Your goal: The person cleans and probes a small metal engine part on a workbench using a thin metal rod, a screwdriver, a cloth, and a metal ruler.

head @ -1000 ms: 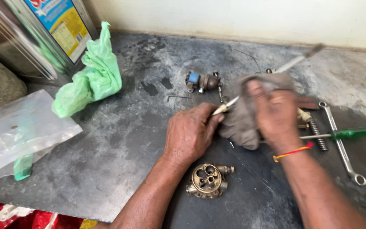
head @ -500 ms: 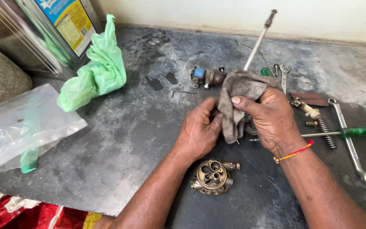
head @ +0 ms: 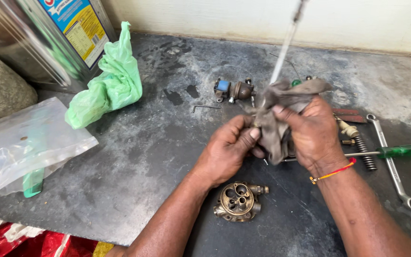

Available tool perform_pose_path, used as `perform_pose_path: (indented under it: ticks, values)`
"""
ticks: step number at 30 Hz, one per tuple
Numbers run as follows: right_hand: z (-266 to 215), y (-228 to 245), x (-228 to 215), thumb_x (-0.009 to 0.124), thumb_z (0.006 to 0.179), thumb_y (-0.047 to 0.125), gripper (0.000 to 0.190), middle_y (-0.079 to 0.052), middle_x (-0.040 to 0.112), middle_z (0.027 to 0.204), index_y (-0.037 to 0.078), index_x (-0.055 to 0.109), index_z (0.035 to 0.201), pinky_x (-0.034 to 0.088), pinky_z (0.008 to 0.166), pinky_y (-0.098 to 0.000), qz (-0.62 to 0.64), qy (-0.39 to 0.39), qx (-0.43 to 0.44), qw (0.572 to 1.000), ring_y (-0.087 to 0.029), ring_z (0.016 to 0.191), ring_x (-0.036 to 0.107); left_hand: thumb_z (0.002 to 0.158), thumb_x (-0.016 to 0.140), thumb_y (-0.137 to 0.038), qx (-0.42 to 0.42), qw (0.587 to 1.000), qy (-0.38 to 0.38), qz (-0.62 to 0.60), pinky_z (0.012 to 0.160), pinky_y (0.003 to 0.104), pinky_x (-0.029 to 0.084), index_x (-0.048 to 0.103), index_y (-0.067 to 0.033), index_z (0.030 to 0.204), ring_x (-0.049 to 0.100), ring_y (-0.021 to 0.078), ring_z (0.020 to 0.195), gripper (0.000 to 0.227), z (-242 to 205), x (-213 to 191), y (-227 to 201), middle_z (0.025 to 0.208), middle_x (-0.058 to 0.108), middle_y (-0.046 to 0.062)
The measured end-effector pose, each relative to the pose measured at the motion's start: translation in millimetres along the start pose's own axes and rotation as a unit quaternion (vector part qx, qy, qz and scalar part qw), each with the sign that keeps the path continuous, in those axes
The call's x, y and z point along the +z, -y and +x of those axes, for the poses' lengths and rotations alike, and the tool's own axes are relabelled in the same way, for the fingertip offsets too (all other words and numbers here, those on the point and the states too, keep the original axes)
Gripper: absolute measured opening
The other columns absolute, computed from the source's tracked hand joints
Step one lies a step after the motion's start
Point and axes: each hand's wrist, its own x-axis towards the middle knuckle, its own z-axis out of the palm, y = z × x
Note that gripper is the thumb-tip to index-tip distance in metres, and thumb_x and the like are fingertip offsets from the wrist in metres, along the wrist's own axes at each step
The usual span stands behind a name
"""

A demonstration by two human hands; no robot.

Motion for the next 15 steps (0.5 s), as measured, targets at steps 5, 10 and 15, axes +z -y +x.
perform_pose_path:
  ticks: [5,10,15]
  values:
    - [12.0,18.7,-34.9,0.056,0.096,-0.009,0.027,-0.009,0.073,0.111,0.002,0.068,0.118,0.063,0.092,-0.0344,0.071,-0.196,-0.078,0.975,-0.02,0.1,0.073,0.107,0.051,-0.03,-0.034,0.996,-0.039,-0.076,0.077,0.028,0.053,0.049,-0.0101,0.14,0.07,0.016,0.088,0.038,3.9,-9.6,-3.6,0.109,0.075,0.014]
    - [14.9,20.5,-52.7,0.053,0.092,-0.012,0.02,-0.01,0.075,0.102,0.004,0.063,0.098,0.062,0.094,-0.0411,0.133,-0.243,-0.133,0.952,-0.023,0.099,0.075,0.104,0.053,-0.026,-0.047,0.987,-0.069,-0.139,0.085,0.027,0.055,0.052,-0.007,0.137,0.069,0.0134,0.101,0.038,3.6,-13.9,-5.9,0.119,0.074,0.008]
    - [-1.8,18.3,-5.5,0.054,0.101,-0.008,0.023,-0.01,0.073,0.099,0.003,0.071,0.112,0.058,0.093,-0.0367,-0.007,-0.048,-0.157,0.986,-0.02,0.097,0.068,0.102,0.068,-0.015,-0.012,0.982,-0.129,-0.14,0.082,0.028,0.05,0.066,-0.0029,0.128,0.059,0.0121,0.092,0.028,7.4,-16.1,7.4,0.106,0.068,0.004]
